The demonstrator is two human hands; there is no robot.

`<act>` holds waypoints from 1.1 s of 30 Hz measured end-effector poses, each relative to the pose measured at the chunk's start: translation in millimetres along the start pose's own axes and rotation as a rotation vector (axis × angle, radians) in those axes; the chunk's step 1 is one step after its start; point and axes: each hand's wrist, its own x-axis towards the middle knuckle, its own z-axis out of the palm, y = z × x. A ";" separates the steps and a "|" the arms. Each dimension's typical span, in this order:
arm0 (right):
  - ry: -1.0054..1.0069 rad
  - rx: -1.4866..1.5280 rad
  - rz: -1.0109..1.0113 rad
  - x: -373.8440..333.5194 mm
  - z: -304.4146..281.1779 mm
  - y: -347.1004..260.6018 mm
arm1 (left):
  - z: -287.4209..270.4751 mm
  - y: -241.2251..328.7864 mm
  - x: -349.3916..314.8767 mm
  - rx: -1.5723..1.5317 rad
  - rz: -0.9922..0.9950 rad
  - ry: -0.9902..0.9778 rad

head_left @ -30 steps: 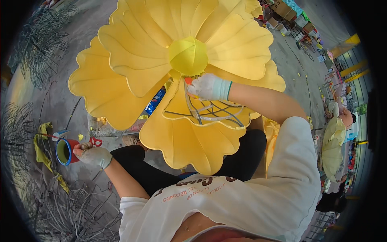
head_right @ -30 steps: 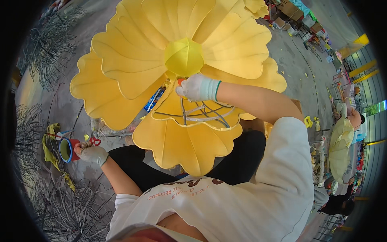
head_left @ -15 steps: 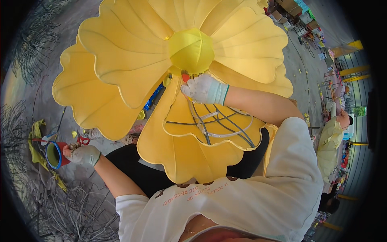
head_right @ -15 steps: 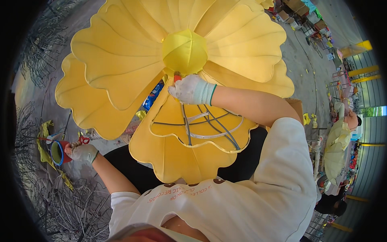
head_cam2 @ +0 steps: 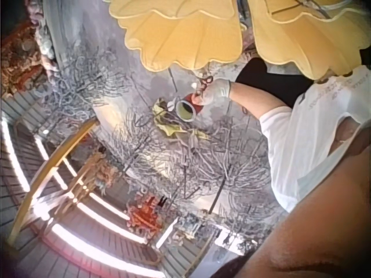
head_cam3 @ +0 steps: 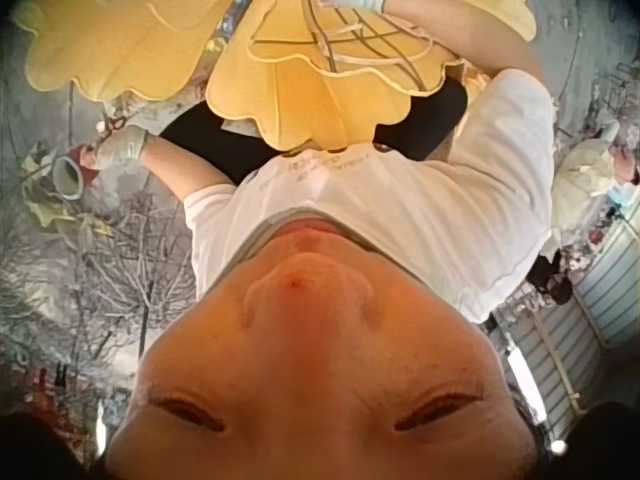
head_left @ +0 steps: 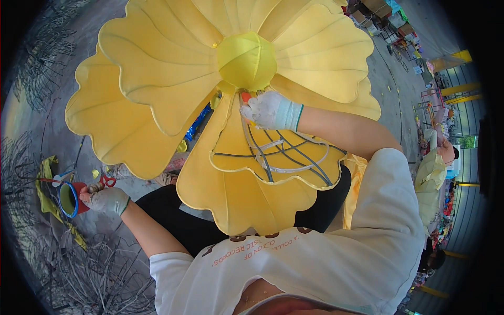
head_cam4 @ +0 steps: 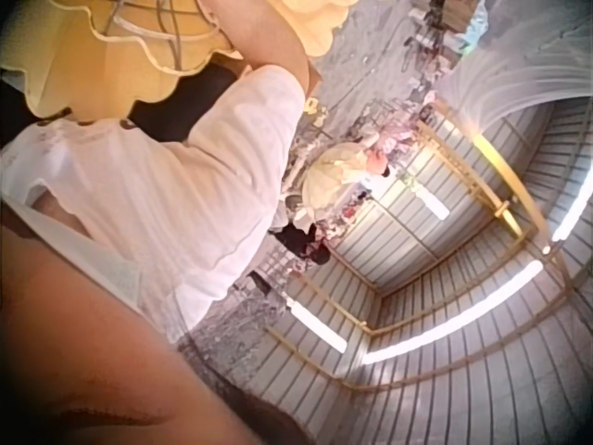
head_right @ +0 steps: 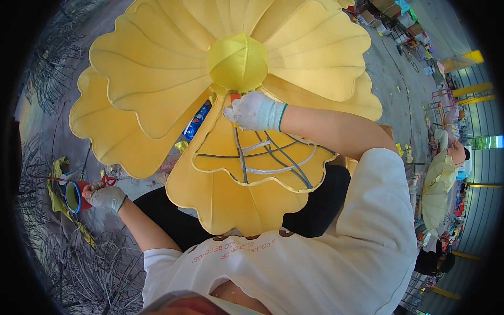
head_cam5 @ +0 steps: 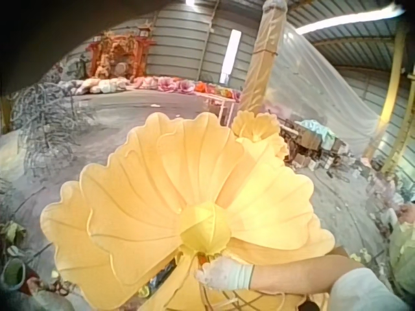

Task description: Applying a liquid coating to a large yellow decorative flower using a brush tool.

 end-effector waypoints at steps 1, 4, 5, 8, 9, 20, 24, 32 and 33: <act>0.009 0.006 -0.004 -2.9 2.3 1.3 | -1.0 0.2 0.2 -0.013 -0.002 -0.005; -0.007 0.019 -0.008 -11.4 -6.0 4.7 | -0.9 2.7 -0.4 -0.013 -0.015 -0.004; -0.015 0.026 -0.010 -14.6 -8.9 5.9 | -0.5 3.6 -0.6 -0.013 -0.020 -0.004; -0.019 0.030 -0.024 -24.9 -10.2 10.3 | -1.3 2.9 -0.3 -0.009 -0.028 -0.012; -0.016 0.025 -0.040 -27.9 -9.6 13.2 | -2.1 1.9 0.6 -0.005 -0.029 -0.015; -0.054 -0.060 -0.131 -66.6 -3.0 50.1 | -2.7 -2.5 6.7 -0.019 -0.009 -0.020; -0.053 -0.039 -0.113 -67.4 -8.9 43.8 | -1.5 0.1 6.1 -0.017 -0.003 -0.020; -0.031 -0.033 -0.057 -82.4 0.7 58.4 | -7.5 -4.6 9.8 -0.041 -0.011 -0.024; -0.008 -0.019 -0.047 -82.6 0.1 56.7 | -7.5 -3.8 9.3 -0.047 -0.012 -0.026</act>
